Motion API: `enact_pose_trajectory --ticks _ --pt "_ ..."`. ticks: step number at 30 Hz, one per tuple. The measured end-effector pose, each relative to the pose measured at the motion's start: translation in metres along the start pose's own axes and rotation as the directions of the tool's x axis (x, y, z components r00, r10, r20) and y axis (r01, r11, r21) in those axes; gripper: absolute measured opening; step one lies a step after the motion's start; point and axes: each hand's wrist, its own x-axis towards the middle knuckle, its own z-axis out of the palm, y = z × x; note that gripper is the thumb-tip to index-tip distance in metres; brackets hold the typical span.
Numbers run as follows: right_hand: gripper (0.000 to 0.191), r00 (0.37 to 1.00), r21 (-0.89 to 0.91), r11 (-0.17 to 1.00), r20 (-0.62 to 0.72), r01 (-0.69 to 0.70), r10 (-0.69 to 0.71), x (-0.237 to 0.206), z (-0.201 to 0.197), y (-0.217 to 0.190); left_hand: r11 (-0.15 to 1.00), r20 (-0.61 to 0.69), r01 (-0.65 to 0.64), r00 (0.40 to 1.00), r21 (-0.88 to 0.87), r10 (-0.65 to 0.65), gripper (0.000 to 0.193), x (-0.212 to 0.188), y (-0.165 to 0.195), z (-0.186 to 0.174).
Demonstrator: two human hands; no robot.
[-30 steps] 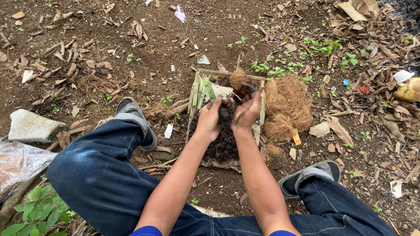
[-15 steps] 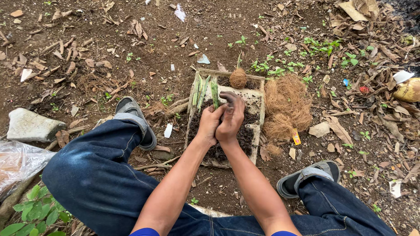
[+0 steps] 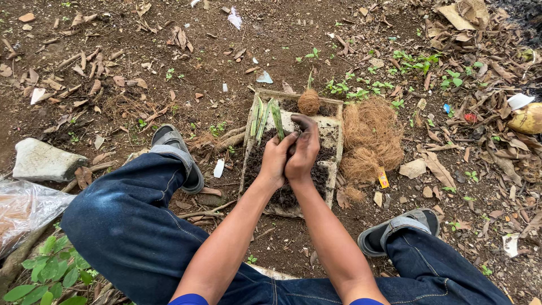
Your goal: The person sits on the ground and mixes dark soil with their hands, then presses the soil around a green seedling to form a soil ball around its base, working the soil and coir together by hand.
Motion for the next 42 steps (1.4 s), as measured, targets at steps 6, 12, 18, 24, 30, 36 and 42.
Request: enact_pose_trajectory --ticks 6,12,18,24,30,36,42 --pt "0.066 0.998 0.043 0.999 -0.060 -0.019 0.021 0.008 -0.010 0.016 0.972 -0.032 0.004 0.999 0.233 0.004 0.026 0.006 0.016 0.010" --pt "0.058 0.973 0.407 0.907 -0.148 -0.105 0.179 0.008 -0.010 0.026 0.988 -0.133 0.140 0.980 -0.068 -0.148 0.017 0.005 0.041 0.011" --pt "0.060 0.996 0.218 0.973 -0.066 0.077 -0.064 0.002 -0.002 0.006 0.957 -0.072 0.210 0.971 -0.198 -0.228 0.019 0.005 0.029 0.001" --pt "0.061 0.980 -0.154 0.969 0.002 0.195 -0.197 -0.003 0.002 -0.026 0.994 0.012 0.082 0.997 -0.079 -0.081 0.013 0.008 0.013 -0.012" --pt "0.061 0.972 -0.227 0.946 0.006 0.232 -0.236 -0.006 0.002 -0.038 0.995 -0.001 0.097 0.995 -0.008 -0.097 0.010 -0.003 0.011 -0.005" --pt "0.059 0.969 -0.260 0.935 0.020 0.242 -0.245 -0.011 0.001 -0.028 0.994 0.008 0.102 0.995 0.035 -0.102 0.013 -0.002 0.009 -0.007" --pt "0.058 0.988 -0.270 0.952 -0.020 0.143 -0.154 -0.014 -0.001 0.006 0.992 -0.139 0.113 0.985 0.054 -0.104 0.016 -0.002 0.005 0.001"
